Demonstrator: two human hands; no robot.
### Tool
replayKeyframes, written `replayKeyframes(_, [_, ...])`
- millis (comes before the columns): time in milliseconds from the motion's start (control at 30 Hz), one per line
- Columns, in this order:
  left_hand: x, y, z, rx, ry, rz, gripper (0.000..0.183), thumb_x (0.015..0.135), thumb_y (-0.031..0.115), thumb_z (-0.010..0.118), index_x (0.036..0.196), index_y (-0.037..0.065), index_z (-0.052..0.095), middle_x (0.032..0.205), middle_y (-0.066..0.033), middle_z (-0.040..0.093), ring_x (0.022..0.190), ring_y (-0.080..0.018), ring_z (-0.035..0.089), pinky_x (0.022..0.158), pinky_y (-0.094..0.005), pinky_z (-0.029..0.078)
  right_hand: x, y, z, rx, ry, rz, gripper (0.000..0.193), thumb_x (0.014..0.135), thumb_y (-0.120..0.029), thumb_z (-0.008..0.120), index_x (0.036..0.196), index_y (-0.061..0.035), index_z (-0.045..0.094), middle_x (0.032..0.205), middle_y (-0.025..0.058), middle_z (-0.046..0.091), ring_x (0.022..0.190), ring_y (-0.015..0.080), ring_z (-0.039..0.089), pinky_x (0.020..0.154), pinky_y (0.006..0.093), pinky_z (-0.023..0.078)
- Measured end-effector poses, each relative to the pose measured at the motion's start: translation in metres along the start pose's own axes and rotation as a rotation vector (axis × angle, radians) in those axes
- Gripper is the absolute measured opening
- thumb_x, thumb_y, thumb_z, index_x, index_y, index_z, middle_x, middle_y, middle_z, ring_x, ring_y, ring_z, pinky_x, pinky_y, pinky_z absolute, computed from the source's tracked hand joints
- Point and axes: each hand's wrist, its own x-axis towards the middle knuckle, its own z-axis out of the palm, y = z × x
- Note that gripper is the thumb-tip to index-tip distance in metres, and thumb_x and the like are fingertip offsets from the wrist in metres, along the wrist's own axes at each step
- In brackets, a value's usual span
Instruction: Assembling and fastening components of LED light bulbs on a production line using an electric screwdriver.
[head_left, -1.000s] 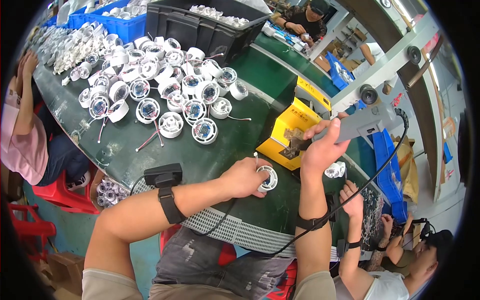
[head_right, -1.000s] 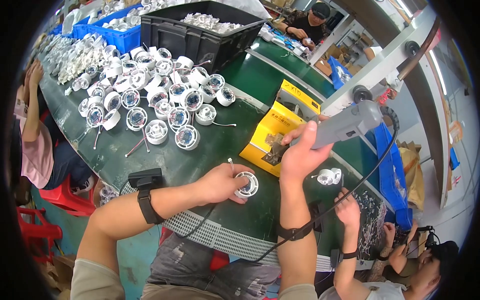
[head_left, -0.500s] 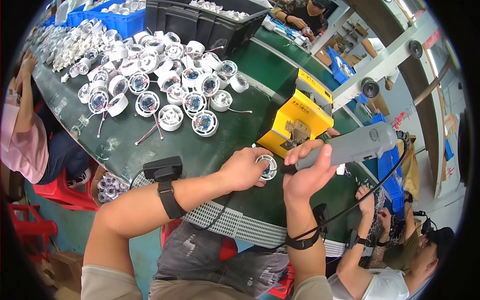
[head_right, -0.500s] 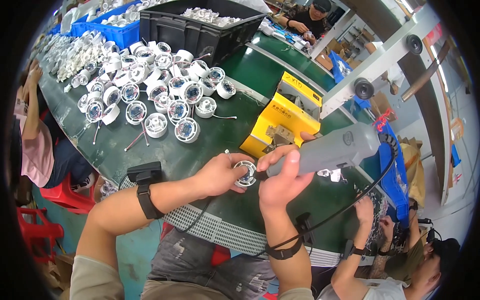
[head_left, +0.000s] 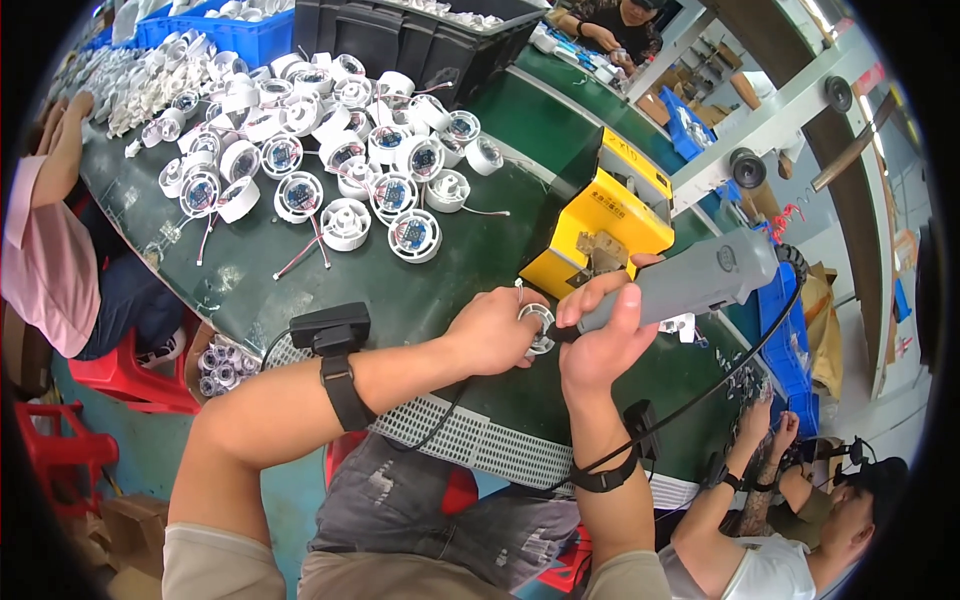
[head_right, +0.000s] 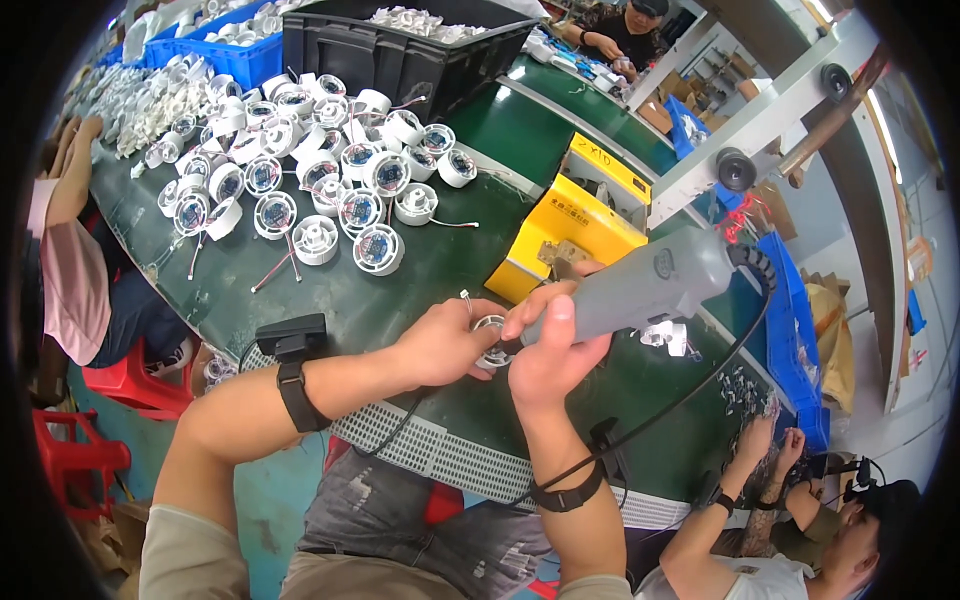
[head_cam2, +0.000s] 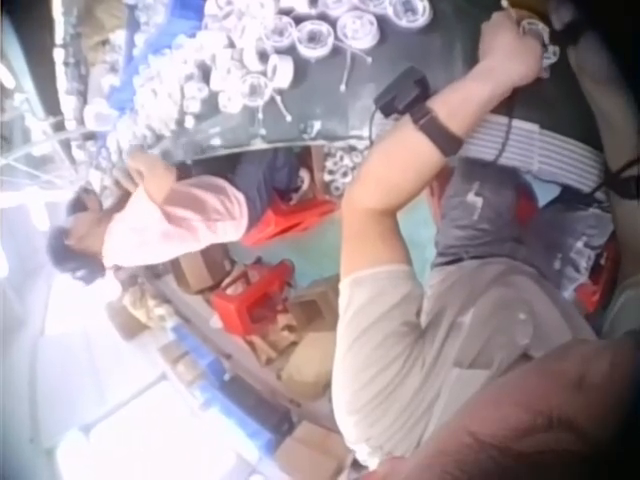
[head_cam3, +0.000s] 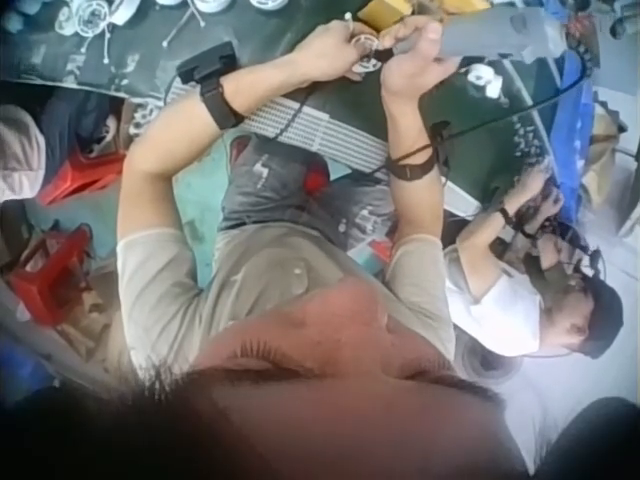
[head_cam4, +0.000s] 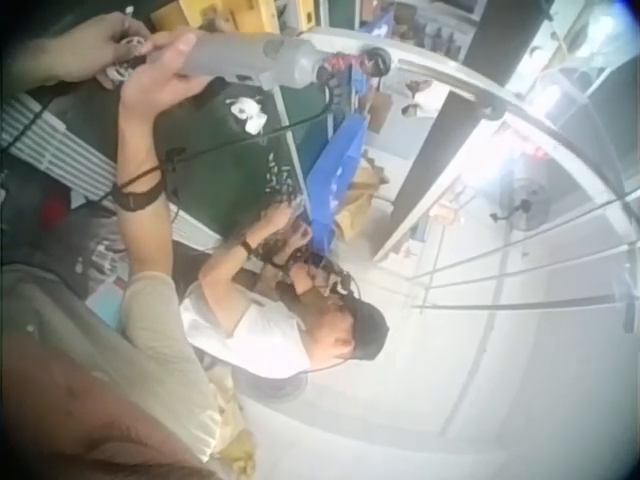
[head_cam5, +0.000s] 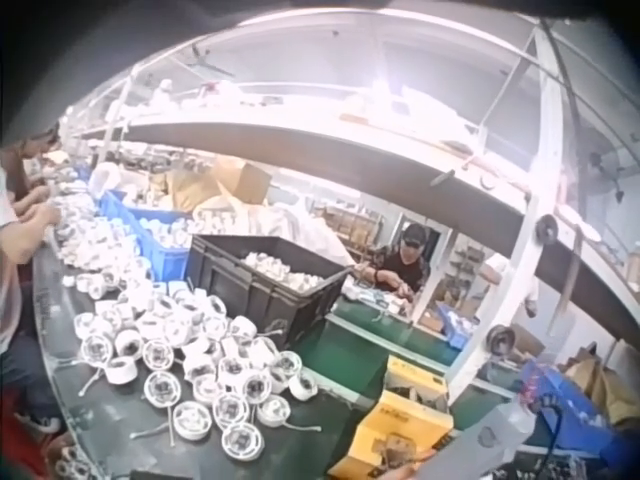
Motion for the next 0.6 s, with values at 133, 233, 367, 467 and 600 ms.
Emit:
replayKeyframes(133, [-0.001, 0.004, 0.0, 0.071, 0.009, -0.013, 0.034, 0.094, 0.013, 0.052, 0.121, -0.007, 0.056, 0.102, -0.0166, 0.064, 0.083, -0.0213, 0.068, 0.068, -0.0301, 0.061, -0.002, 0.003, -0.005, 0.09, -0.055, 0.006, 0.037, 0.098, -0.027, 0.043, 0.126, -0.0051, 0.033, 0.07, 0.0067, 0.046, 0.05, 0.0152, 0.048, 0.046, 0.0298, 0.044])
replayKeyframes(233, [0.005, -0.005, 0.0, 0.047, -0.015, 0.018, 0.032, 0.094, 0.014, 0.053, 0.118, -0.007, 0.058, 0.102, -0.0169, 0.065, 0.082, -0.0216, 0.069, 0.067, -0.0288, 0.061, -0.003, -0.001, -0.008, 0.116, -0.105, 0.012, 0.041, 0.099, -0.032, 0.044, 0.127, -0.0051, 0.032, 0.072, 0.008, 0.047, 0.053, 0.0166, 0.049, 0.051, 0.0316, 0.046])
replayKeyframes(367, [-0.007, 0.013, -0.027, 0.484, 0.162, 0.215, 0.03, 0.086, 0.018, 0.059, 0.109, 0.0, 0.063, 0.077, -0.0144, 0.069, 0.078, -0.022, 0.07, 0.062, -0.0343, 0.056, 0.002, -0.001, -0.031, 0.151, -0.036, -0.084, 0.054, 0.1, -0.046, 0.04, 0.13, -0.0017, 0.033, 0.095, 0.0113, 0.054, 0.085, 0.0227, 0.057, 0.079, 0.037, 0.049])
replayKeyframes(467, [-0.017, 0.022, -0.05, 0.772, 0.654, 0.461, 0.028, 0.082, 0.018, 0.06, 0.107, 0.006, 0.064, 0.086, -0.023, 0.067, 0.082, -0.0392, 0.065, 0.073, -0.0449, 0.052, 0.006, 0.007, -0.1, -0.594, 0.027, -0.063, 0.045, 0.101, -0.031, 0.043, 0.134, -0.0004, 0.04, 0.127, 0.0146, 0.055, 0.117, 0.0304, 0.053, 0.101, 0.0433, 0.04])
replayKeyframes(600, [-0.014, 0.023, -0.058, 0.995, 0.832, 0.484, 0.03, 0.08, 0.019, 0.067, 0.107, 0.007, 0.062, 0.097, -0.015, 0.063, 0.078, -0.0369, 0.065, 0.067, -0.0466, 0.051, 0.003, 0.018, -0.138, -1.441, -0.189, -0.072, 0.043, 0.092, -0.016, 0.054, 0.13, 0.0012, 0.045, 0.116, 0.0158, 0.063, 0.126, 0.0385, 0.043, 0.106, 0.0458, 0.033])
